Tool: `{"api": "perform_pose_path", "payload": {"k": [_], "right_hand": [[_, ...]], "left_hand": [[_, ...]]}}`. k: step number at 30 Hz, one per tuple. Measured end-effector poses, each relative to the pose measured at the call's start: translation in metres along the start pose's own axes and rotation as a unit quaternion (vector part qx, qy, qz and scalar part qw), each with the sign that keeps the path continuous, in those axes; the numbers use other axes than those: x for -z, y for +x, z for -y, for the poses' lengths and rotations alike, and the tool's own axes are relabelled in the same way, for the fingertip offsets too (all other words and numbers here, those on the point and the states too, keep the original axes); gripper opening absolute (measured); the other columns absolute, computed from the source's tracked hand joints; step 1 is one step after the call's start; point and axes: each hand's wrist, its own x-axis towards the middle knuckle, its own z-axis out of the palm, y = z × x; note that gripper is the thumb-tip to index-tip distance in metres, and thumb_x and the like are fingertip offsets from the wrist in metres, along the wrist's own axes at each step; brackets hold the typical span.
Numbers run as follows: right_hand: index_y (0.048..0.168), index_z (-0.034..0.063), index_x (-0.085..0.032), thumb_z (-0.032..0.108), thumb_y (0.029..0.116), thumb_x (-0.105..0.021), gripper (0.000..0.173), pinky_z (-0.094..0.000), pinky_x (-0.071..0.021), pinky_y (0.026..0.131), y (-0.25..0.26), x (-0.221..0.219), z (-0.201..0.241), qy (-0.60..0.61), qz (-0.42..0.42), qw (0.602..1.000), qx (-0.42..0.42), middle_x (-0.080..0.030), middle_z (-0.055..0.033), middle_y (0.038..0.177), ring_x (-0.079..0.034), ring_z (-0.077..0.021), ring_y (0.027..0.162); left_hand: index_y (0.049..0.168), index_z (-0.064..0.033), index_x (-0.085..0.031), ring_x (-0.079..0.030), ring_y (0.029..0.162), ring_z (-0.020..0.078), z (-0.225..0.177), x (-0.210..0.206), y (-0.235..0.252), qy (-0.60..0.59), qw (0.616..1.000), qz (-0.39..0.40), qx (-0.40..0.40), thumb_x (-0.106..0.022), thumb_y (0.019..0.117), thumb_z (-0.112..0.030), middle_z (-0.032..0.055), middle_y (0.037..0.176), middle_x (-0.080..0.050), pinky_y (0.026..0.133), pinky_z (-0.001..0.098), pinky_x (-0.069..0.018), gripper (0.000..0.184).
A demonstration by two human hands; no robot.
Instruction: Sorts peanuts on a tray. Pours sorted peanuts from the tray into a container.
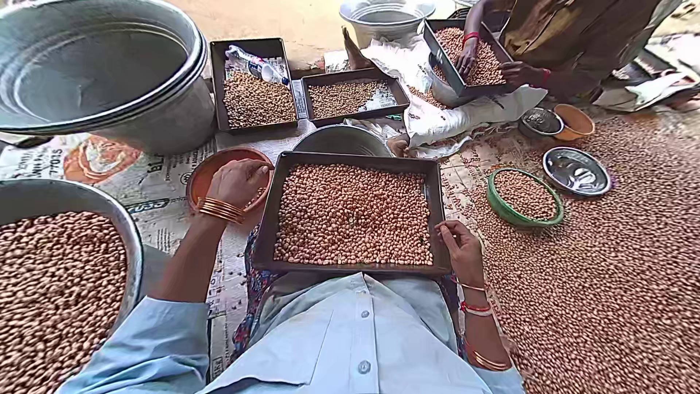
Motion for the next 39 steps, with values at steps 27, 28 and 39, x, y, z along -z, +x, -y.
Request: {"api": "perform_pose_path", "payload": {"k": [27, 28, 39], "right_hand": [[0.1, 0.0061, -0.078, 0.005, 0.0906, -0.075, 0.01, -0.0526, -0.0549, 0.069, -0.016, 0.003, 0.01, -0.269, 0.147, 0.951, -0.036, -0.071, -0.0142, 0.089, -0.068, -0.0304, 0.075], [0.098, 0.0057, -0.078, 0.006, 0.0905, -0.075, 0.008, -0.0536, -0.0544, 0.07, -0.019, 0.0, 0.011, -0.278, 0.17, 0.945, -0.039, -0.071, -0.0147, 0.088, -0.068, -0.0316, 0.075], [0.103, 0.0042, -0.077, 0.015, 0.0933, -0.074, 0.015, -0.0592, -0.0535, 0.082, -0.014, -0.032, 0.016, -0.355, 0.286, 0.883, -0.109, -0.074, -0.0193, 0.1, -0.07, -0.039, 0.096]], "left_hand": [[0.1, -0.0016, -0.076, -0.072, 0.095, 0.0349, -0.16, -0.173, -0.056, -0.096, 0.926, 0.179, -0.318, -0.064, 0.0953, 0.001, 0.0175, 0.1, -0.073, 0.085, 0.0536, -0.0581, 0.013], [0.1, -0.0017, -0.076, -0.072, 0.098, 0.0348, -0.163, -0.179, -0.058, -0.09, 0.917, 0.189, -0.339, -0.063, 0.0953, 0.002, 0.0172, 0.1, -0.073, 0.087, 0.0522, -0.0577, 0.014], [0.112, 0.0059, -0.066, -0.07, 0.086, 0.0318, -0.152, -0.174, -0.042, -0.183, 0.923, 0.186, -0.282, -0.06, 0.0887, -0.006, 0.02, 0.096, -0.07, 0.078, 0.0498, -0.0559, 0.027]]}}
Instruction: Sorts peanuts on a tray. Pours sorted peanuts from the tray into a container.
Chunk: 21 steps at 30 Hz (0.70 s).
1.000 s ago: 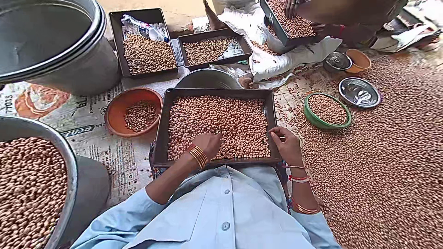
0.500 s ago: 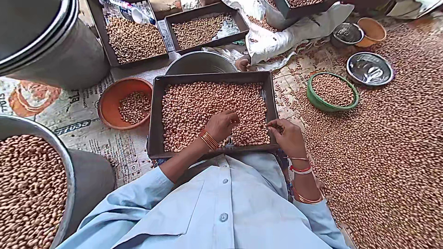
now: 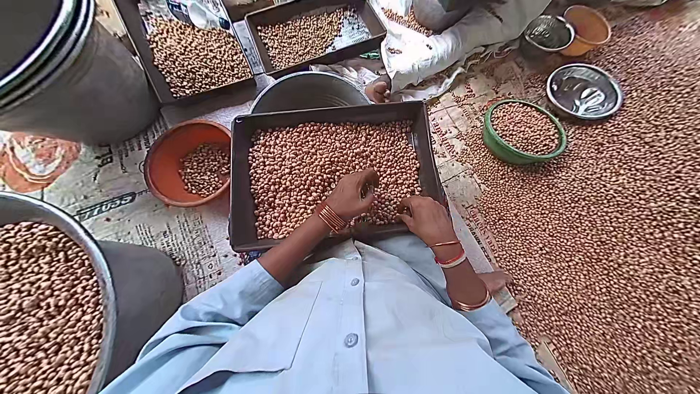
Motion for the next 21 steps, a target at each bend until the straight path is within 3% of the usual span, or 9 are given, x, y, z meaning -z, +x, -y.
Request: {"api": "perform_pose_path", "payload": {"k": [3, 5, 7, 9, 11, 14, 17, 19, 21], "right_hand": [[0.103, 0.0055, -0.077, 0.016, 0.095, -0.073, 0.014, -0.0588, -0.0529, 0.082, 0.004, 0.002, 0.001, 0.002, 0.039, 0.999, -0.012, -0.074, -0.0184, 0.098, -0.07, -0.0381, 0.094], [0.103, 0.0069, -0.077, 0.018, 0.0948, -0.073, 0.014, -0.0576, -0.0533, 0.081, 0.006, 0.004, -0.003, 0.018, 0.053, 0.998, -0.013, -0.074, -0.0158, 0.094, -0.07, -0.0353, 0.09], [0.099, 0.0073, -0.076, 0.019, 0.092, -0.077, 0.013, -0.0511, -0.0547, 0.073, 0.005, 0.005, -0.015, 0.087, -0.006, 0.996, 0.013, -0.072, -0.0104, 0.083, -0.069, -0.027, 0.076], [0.102, 0.0068, -0.07, 0.008, 0.0898, -0.074, 0.013, -0.0431, -0.0564, 0.063, 0.001, 0.01, -0.024, 0.17, -0.108, 0.979, 0.032, -0.071, -0.0086, 0.085, -0.067, -0.0203, 0.067], [0.105, 0.0064, -0.064, -0.003, 0.0865, -0.064, 0.02, -0.038, -0.0458, 0.05, -0.005, 0.016, -0.028, 0.184, -0.182, 0.965, 0.025, -0.064, -0.0101, 0.082, -0.055, -0.0186, 0.056], [0.102, 0.0054, -0.07, 0.0, 0.089, -0.066, 0.015, -0.0413, -0.0444, 0.052, -0.004, 0.018, -0.027, 0.114, -0.177, 0.977, 0.037, -0.059, -0.0111, 0.08, -0.053, -0.0233, 0.06], [0.103, 0.0073, -0.077, 0.008, 0.0909, -0.074, 0.013, -0.0549, -0.0539, 0.064, 0.002, 0.01, -0.02, 0.001, -0.131, 0.99, 0.054, -0.066, -0.0177, 0.09, -0.067, -0.0367, 0.076], [0.102, 0.0068, -0.077, 0.011, 0.0895, -0.076, 0.013, -0.0572, -0.0542, 0.065, 0.004, 0.001, -0.018, -0.044, -0.129, 0.989, 0.06, -0.069, -0.02, 0.093, -0.069, -0.0397, 0.08], [0.102, 0.0053, -0.077, 0.011, 0.089, -0.076, 0.015, -0.0584, -0.0537, 0.065, 0.006, -0.004, -0.018, -0.061, -0.126, 0.988, 0.061, -0.069, -0.0216, 0.094, -0.069, -0.0417, 0.082]], "left_hand": [[0.112, 0.005, -0.066, -0.064, 0.081, 0.0335, 0.005, 0.01, -0.002, 0.024, 0.999, 0.014, 0.019, -0.062, 0.0899, -0.001, 0.021, 0.093, -0.066, 0.075, 0.0511, -0.0527, 0.023], [0.11, 0.0012, -0.071, -0.071, 0.094, 0.0375, 0.006, 0.004, -0.004, 0.059, 0.996, 0.059, 0.014, -0.068, 0.0942, -0.004, 0.0212, 0.102, -0.071, 0.086, 0.0562, -0.0559, 0.016], [0.112, -0.0019, -0.073, -0.071, 0.102, 0.0385, 0.006, -0.006, -0.004, 0.081, 0.992, 0.091, 0.022, -0.069, 0.0959, -0.008, 0.0206, 0.11, -0.072, 0.089, 0.0574, -0.0559, 0.017], [0.111, -0.0017, -0.073, -0.071, 0.101, 0.04, 0.007, -0.01, -0.002, 0.093, 0.99, 0.103, 0.023, -0.07, 0.0959, -0.01, 0.0216, 0.11, -0.071, 0.087, 0.0585, -0.0562, 0.017], [0.11, -0.0008, -0.073, -0.071, 0.1, 0.0404, 0.007, -0.013, -0.002, 0.101, 0.988, 0.111, 0.02, -0.068, 0.0967, -0.009, 0.0222, 0.11, -0.071, 0.086, 0.0579, -0.0562, 0.016], [0.108, -0.0008, -0.074, -0.071, 0.097, 0.0383, 0.006, -0.01, -0.001, 0.089, 0.988, 0.119, 0.03, -0.066, 0.0986, -0.011, 0.0212, 0.106, -0.072, 0.088, 0.0568, -0.0558, 0.016], [0.102, -0.001, -0.075, -0.062, 0.068, 0.02, 0.017, -0.002, -0.001, -0.027, 0.997, 0.04, 0.057, -0.068, 0.0968, -0.012, 0.0109, 0.08, -0.069, 0.069, 0.0414, -0.0521, 0.014], [0.107, -0.0014, -0.067, -0.057, 0.067, 0.009, 0.023, 0.007, 0.0, -0.126, 0.985, 0.0, 0.117, -0.06, 0.0987, -0.014, 0.0045, 0.083, -0.065, 0.066, 0.0307, -0.0496, 0.017], [0.11, -0.0025, -0.064, -0.052, 0.065, 0.0083, 0.023, 0.01, 0.001, -0.108, 0.987, -0.011, 0.119, -0.056, 0.0944, -0.012, 0.0019, 0.079, -0.059, 0.063, 0.0308, -0.0456, 0.019]]}}
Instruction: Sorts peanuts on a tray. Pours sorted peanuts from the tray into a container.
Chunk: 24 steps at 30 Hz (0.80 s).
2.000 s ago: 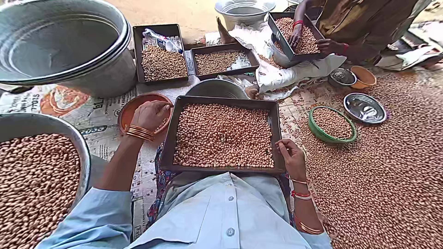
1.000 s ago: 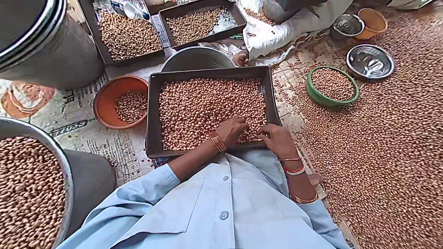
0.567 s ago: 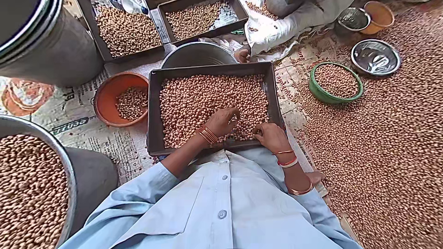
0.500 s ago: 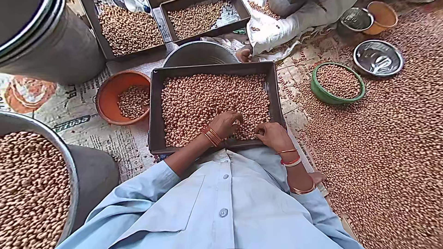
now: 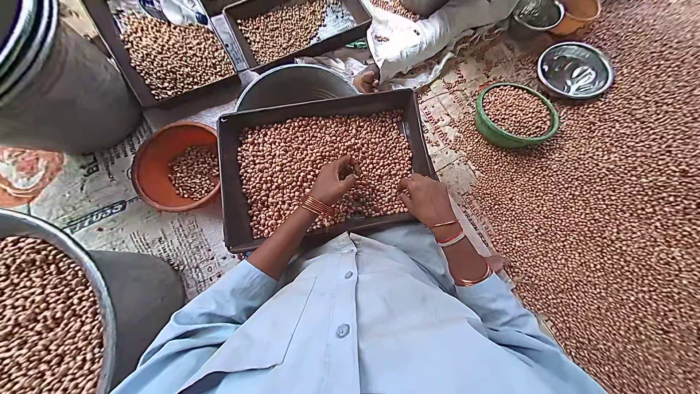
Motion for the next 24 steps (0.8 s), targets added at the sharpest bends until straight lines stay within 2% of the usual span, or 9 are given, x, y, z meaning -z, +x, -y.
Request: {"api": "perform_pose_path", "payload": {"k": [3, 5, 7, 12, 15, 18, 19, 22, 24], "right_hand": [[0.105, 0.006, -0.077, 0.011, 0.0904, -0.074, 0.016, -0.0572, -0.0551, 0.07, 0.005, -0.005, 0.0, 0.0, 0.014, 1.0, 0.004, -0.072, -0.0203, 0.096, -0.071, -0.0399, 0.087], [0.104, 0.0062, -0.077, 0.013, 0.0911, -0.072, 0.016, -0.0558, -0.0557, 0.071, 0.007, -0.004, 0.002, 0.006, 0.025, 1.0, 0.008, -0.072, -0.0187, 0.097, -0.071, -0.0377, 0.088], [0.108, 0.0059, -0.076, 0.014, 0.0938, -0.07, 0.018, -0.0552, -0.0558, 0.075, 0.006, 0.0, 0.002, 0.022, 0.057, 0.998, -0.001, -0.072, -0.0178, 0.101, -0.071, -0.0358, 0.092], [0.119, 0.0063, -0.072, 0.024, 0.0992, -0.063, 0.028, -0.0523, -0.0515, 0.088, 0.005, 0.013, -0.009, 0.149, 0.067, 0.986, -0.018, -0.073, -0.013, 0.11, -0.068, -0.0294, 0.106], [0.115, 0.0008, -0.072, 0.021, 0.0988, -0.066, 0.026, -0.048, -0.052, 0.086, 0.004, 0.021, -0.015, 0.299, 0.013, 0.954, -0.007, -0.073, -0.0161, 0.104, -0.069, -0.0281, 0.096], [0.113, -0.0075, -0.068, 0.009, 0.1005, -0.061, 0.022, -0.0344, -0.0502, 0.078, -0.006, 0.028, -0.029, 0.485, -0.03, 0.874, -0.016, -0.069, -0.0153, 0.094, -0.063, -0.0174, 0.082], [0.109, -0.0064, -0.065, 0.006, 0.1021, -0.056, 0.017, -0.0263, -0.0445, 0.065, -0.01, 0.026, -0.03, 0.561, -0.047, 0.826, -0.034, -0.061, -0.0082, 0.082, -0.053, -0.0099, 0.068], [0.102, 0.0094, -0.05, 0.008, 0.1065, -0.033, 0.017, -0.0165, -0.0316, 0.042, -0.013, 0.02, -0.037, 0.764, -0.054, 0.638, -0.084, -0.047, 0.0054, 0.072, -0.036, -0.001, 0.048], [0.1, 0.0134, -0.047, 0.011, 0.1061, -0.026, 0.023, -0.0159, -0.0296, 0.039, -0.012, 0.019, -0.039, 0.808, -0.057, 0.576, -0.114, -0.049, 0.0047, 0.072, -0.035, -0.0006, 0.045]], "left_hand": [[0.108, -0.0019, -0.072, -0.06, 0.064, 0.0274, -0.007, -0.009, -0.003, 0.153, 0.986, 0.034, -0.051, -0.066, 0.0961, -0.01, 0.0123, 0.072, -0.063, 0.065, 0.0506, -0.0499, 0.015], [0.11, -0.0029, -0.075, -0.07, 0.081, 0.0398, -0.013, -0.019, -0.007, 0.23, 0.97, 0.05, -0.059, -0.067, 0.0974, -0.009, 0.0208, 0.087, -0.072, 0.079, 0.0626, -0.0542, 0.016], [0.112, -0.0042, -0.075, -0.071, 0.09, 0.0458, -0.016, -0.028, -0.009, 0.265, 0.96, 0.06, -0.074, -0.066, 0.0983, -0.007, 0.024, 0.098, -0.073, 0.084, 0.0677, -0.0522, 0.017], [0.109, -0.0004, -0.074, -0.068, 0.085, 0.0554, -0.002, -0.037, -0.004, 0.289, 0.943, 0.066, -0.152, -0.066, 0.097, -0.007, 0.0308, 0.093, -0.071, 0.076, 0.0755, -0.0485, 0.016], [0.115, 0.0002, -0.072, -0.068, 0.09, 0.0565, -0.006, -0.033, -0.006, 0.308, 0.939, 0.095, -0.119, -0.061, 0.0992, -0.017, 0.0322, 0.099, -0.071, 0.079, 0.0757, -0.0485, 0.026], [0.119, 0.0017, -0.07, -0.068, 0.092, 0.057, -0.01, -0.037, -0.005, 0.321, 0.935, 0.103, -0.106, -0.058, 0.1007, -0.02, 0.0328, 0.102, -0.071, 0.079, 0.0753, -0.0491, 0.031], [0.119, 0.0019, -0.07, -0.068, 0.091, 0.0567, -0.01, -0.038, -0.007, 0.326, 0.934, 0.103, -0.105, -0.057, 0.1008, -0.02, 0.0328, 0.101, -0.071, 0.078, 0.0747, -0.0491, 0.031], [0.118, 0.0024, -0.07, -0.068, 0.083, 0.0526, -0.01, -0.034, -0.005, 0.309, 0.94, 0.107, -0.095, -0.057, 0.1005, -0.02, 0.0303, 0.091, -0.07, 0.078, 0.0727, -0.049, 0.032], [0.113, 0.003, -0.072, -0.063, 0.066, 0.0364, -0.001, -0.025, 0.0, 0.231, 0.964, 0.095, -0.086, -0.06, 0.0973, -0.02, 0.0202, 0.076, -0.067, 0.069, 0.0602, -0.0488, 0.03]]}}
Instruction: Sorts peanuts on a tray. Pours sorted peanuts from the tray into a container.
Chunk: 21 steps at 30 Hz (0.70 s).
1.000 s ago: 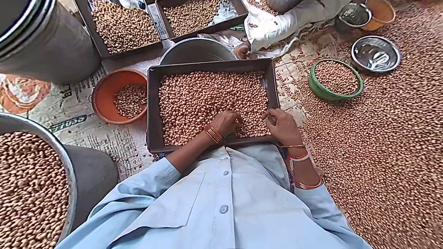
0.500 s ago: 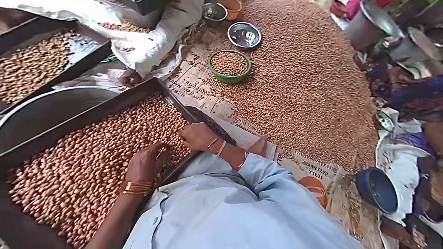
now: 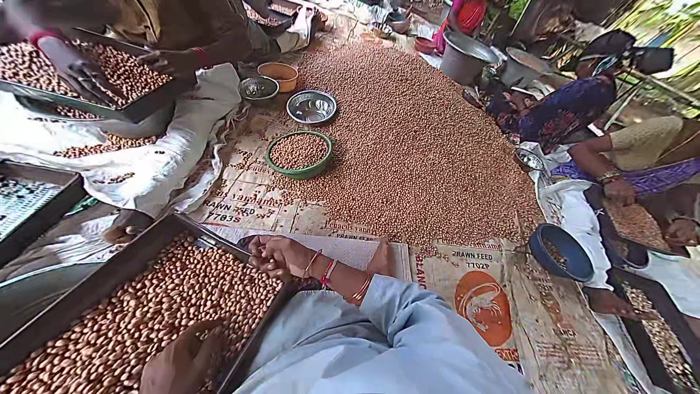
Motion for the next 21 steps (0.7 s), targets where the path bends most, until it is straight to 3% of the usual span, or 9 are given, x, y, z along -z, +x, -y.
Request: {"api": "perform_pose_path", "payload": {"k": [2, 3, 5, 7, 9, 11, 14, 17, 21], "right_hand": [[0.098, 0.0127, -0.048, 0.009, 0.1068, -0.028, 0.022, -0.0155, -0.0282, 0.038, 0.001, -0.002, 0.001, 0.016, -0.035, 0.999, -0.014, -0.047, 0.0046, 0.068, -0.033, -0.0008, 0.044], [0.097, 0.0113, -0.048, 0.008, 0.1067, -0.031, 0.02, -0.0152, -0.028, 0.038, 0.001, -0.003, 0.001, 0.014, -0.052, 0.998, -0.016, -0.045, 0.0047, 0.067, -0.033, -0.0008, 0.043], [0.099, 0.0073, -0.051, 0.006, 0.1058, -0.037, 0.016, -0.0147, -0.0297, 0.039, 0.003, -0.002, 0.001, -0.005, -0.073, 0.997, -0.008, -0.045, 0.0044, 0.065, -0.035, -0.0007, 0.045], [0.102, 0.0035, -0.055, 0.005, 0.1065, -0.041, 0.015, -0.0146, -0.0313, 0.043, 0.0, 0.001, 0.004, -0.042, -0.085, 0.995, -0.003, -0.044, 0.0043, 0.065, -0.037, -0.0008, 0.047], [0.107, 0.0043, -0.058, 0.008, 0.1067, -0.045, 0.014, -0.0135, -0.0315, 0.043, -0.006, 0.004, 0.007, -0.117, -0.084, 0.989, 0.012, -0.043, 0.0048, 0.065, -0.036, 0.0005, 0.046], [0.112, 0.0081, -0.061, 0.012, 0.1068, -0.048, 0.014, -0.0141, -0.0257, 0.04, -0.022, 0.003, 0.009, -0.228, -0.089, 0.969, 0.032, -0.044, 0.0035, 0.065, -0.03, 0.0008, 0.043], [0.113, 0.0073, -0.067, 0.01, 0.1061, -0.052, 0.016, -0.0208, -0.0296, 0.045, -0.028, -0.009, 0.017, -0.399, -0.087, 0.911, 0.051, -0.058, -0.0012, 0.074, -0.037, -0.0046, 0.049], [0.111, 0.0084, -0.071, 0.009, 0.1026, -0.06, 0.014, -0.0277, -0.0381, 0.051, -0.026, -0.019, 0.01, -0.532, -0.05, 0.843, 0.068, -0.059, -0.0022, 0.07, -0.044, -0.0083, 0.052], [0.11, 0.0114, -0.075, 0.01, 0.0983, -0.068, 0.014, -0.0381, -0.0403, 0.048, -0.022, -0.026, -0.001, -0.637, -0.014, 0.763, 0.105, -0.061, -0.0065, 0.068, -0.047, -0.0168, 0.049]], "left_hand": [[0.103, -0.0051, -0.067, -0.049, 0.054, 0.0012, 0.014, 0.005, -0.002, -0.199, 0.978, -0.041, 0.041, -0.057, 0.0963, -0.013, -0.0078, 0.067, -0.056, 0.054, 0.0225, -0.0428, 0.015], [0.098, -0.0126, -0.061, -0.047, 0.05, -0.0055, 0.015, 0.008, -0.003, -0.354, 0.931, -0.056, 0.071, -0.046, 0.0985, -0.006, -0.0156, 0.064, -0.056, 0.047, 0.0132, -0.0396, 0.017], [0.094, -0.0211, -0.056, -0.057, 0.057, -0.0039, 0.019, 0.017, -0.008, -0.523, 0.842, -0.083, 0.103, -0.026, 0.1, -0.006, -0.0158, 0.072, -0.065, 0.048, 0.0128, -0.0448, 0.034], [0.09, -0.0225, -0.056, -0.057, 0.056, -0.0043, 0.021, 0.023, -0.011, -0.535, 0.832, -0.111, 0.095, -0.022, 0.096, -0.007, -0.0156, 0.072, -0.066, 0.047, 0.0116, -0.0431, 0.038], [0.086, -0.02, -0.06, -0.051, 0.05, -0.0052, 0.023, 0.029, -0.016, -0.497, 0.851, -0.131, 0.108, -0.029, 0.0982, -0.009, -0.0154, 0.066, -0.06, 0.045, 0.0102, -0.0396, 0.035], [0.091, -0.0144, -0.063, -0.046, 0.049, -0.0044, 0.022, 0.035, -0.024, -0.409, 0.891, -0.14, 0.141, -0.042, 0.1009, -0.009, -0.0135, 0.063, -0.056, 0.046, 0.0119, -0.0382, 0.025], [0.111, 0.0017, -0.067, -0.054, 0.066, 0.007, 0.02, 0.041, -0.034, -0.233, 0.954, -0.116, 0.148, -0.055, 0.1048, -0.009, 0.0042, 0.083, -0.063, 0.066, 0.0282, -0.0485, 0.017], [0.112, -0.0036, -0.073, -0.066, 0.073, 0.0273, 0.023, 0.034, -0.034, -0.089, 0.986, -0.093, 0.108, -0.061, 0.1019, -0.015, 0.0144, 0.083, -0.07, 0.074, 0.0543, -0.053, 0.019], [0.114, -0.0054, -0.073, -0.069, 0.078, 0.0363, 0.004, 0.025, -0.03, -0.022, 0.995, -0.045, 0.089, -0.063, 0.1002, -0.014, 0.0176, 0.085, -0.072, 0.076, 0.0597, -0.0536, 0.02]]}}
